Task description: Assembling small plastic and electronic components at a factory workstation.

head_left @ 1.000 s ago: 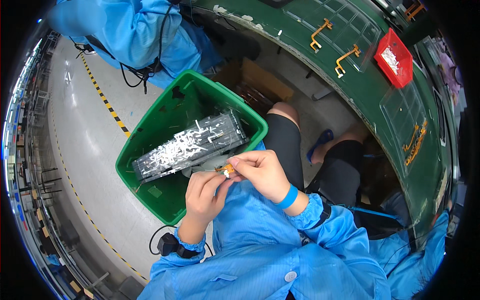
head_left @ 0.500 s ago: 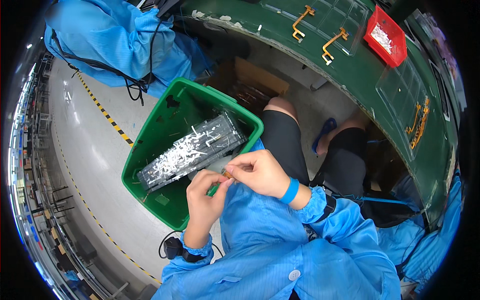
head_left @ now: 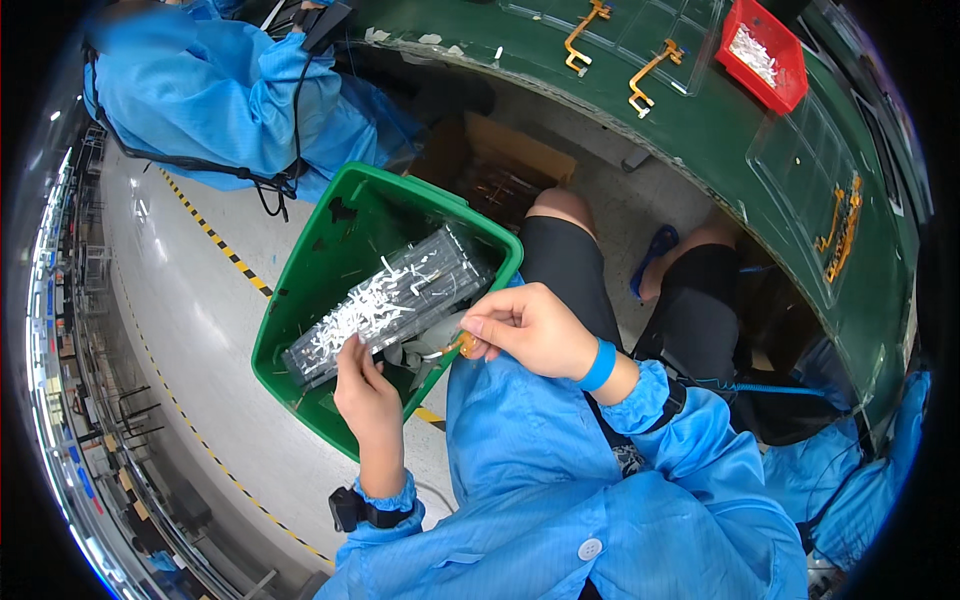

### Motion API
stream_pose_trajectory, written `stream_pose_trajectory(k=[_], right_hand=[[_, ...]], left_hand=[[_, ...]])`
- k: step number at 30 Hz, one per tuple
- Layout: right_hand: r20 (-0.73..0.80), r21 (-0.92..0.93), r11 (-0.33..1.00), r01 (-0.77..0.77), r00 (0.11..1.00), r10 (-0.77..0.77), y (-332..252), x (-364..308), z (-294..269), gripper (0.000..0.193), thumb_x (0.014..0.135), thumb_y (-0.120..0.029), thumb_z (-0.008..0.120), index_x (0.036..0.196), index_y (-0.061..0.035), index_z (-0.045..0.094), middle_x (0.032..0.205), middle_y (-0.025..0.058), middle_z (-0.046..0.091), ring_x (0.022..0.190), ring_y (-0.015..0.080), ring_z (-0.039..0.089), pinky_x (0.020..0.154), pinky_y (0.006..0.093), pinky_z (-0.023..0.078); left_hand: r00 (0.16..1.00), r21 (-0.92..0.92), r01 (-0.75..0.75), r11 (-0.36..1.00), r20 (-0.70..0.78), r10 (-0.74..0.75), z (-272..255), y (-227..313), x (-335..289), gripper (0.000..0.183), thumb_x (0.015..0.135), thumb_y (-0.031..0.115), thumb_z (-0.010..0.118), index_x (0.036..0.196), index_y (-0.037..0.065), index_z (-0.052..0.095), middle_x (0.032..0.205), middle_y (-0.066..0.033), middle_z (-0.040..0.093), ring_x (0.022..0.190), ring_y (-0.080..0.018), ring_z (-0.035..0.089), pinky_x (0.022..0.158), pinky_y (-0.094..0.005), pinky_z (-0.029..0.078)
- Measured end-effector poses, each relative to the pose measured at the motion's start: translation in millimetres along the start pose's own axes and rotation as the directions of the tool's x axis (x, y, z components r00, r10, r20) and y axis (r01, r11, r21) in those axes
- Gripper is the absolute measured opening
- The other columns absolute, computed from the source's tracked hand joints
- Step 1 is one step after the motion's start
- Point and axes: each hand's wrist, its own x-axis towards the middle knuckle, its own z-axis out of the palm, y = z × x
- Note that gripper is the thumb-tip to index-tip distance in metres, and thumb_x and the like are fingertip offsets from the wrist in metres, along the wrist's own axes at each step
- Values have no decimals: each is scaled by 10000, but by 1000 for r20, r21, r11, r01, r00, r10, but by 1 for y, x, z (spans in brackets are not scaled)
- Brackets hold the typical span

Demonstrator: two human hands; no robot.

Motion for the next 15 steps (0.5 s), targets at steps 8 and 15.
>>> stream_pose_trajectory(k=[8,15], right_hand=[[57,36,999,-31,998,29,-7,-3,-13,197,989,-147,582,1031,27,664,862,73,697,747,124,670,677,255,554],[85,88,996,7,996,-15,-13,-8,-35,206,1001,-161,567,1024,22,657,871,80,705,753,120,671,678,248,547]], left_hand=[[829,-304,-69,950,513,224,16,40,-3,330,985,123,516,1277,-31,521,1265,-199,589,1186,-283,565,1036,-377,401],[660,-635,492,596,719,220,30,37,-5,360,1020,315,485,1104,-22,578,946,-148,653,919,-248,647,900,-362,493]])
